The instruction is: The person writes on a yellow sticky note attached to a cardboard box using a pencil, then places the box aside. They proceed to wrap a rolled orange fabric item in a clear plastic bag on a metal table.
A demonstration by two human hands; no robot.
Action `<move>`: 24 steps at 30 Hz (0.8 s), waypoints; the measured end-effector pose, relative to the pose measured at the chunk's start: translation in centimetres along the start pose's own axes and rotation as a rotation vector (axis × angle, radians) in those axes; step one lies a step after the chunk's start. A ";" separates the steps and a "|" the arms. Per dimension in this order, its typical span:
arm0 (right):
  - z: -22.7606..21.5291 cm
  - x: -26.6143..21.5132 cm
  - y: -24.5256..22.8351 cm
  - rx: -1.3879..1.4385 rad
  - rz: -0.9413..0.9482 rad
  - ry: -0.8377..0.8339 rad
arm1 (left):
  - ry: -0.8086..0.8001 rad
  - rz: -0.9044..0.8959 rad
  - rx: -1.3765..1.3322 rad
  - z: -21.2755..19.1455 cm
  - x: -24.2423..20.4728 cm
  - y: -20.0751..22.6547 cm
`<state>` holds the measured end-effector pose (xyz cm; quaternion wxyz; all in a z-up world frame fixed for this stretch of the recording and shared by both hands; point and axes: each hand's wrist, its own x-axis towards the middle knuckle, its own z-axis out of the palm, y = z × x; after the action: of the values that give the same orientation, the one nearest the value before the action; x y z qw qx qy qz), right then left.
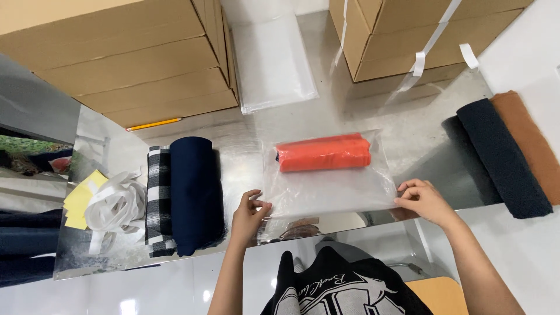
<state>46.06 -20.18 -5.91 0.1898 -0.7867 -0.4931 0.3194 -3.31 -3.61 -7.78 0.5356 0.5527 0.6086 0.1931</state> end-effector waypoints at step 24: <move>10.9 7.7 -16.9 -0.430 -0.497 0.535 | 0.337 0.818 0.896 14.4 4.5 7.8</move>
<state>29.82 -5.97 -5.88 0.2140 -0.7208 -0.6563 -0.0618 13.59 -2.39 -8.38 0.0317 0.8734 0.4458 0.1932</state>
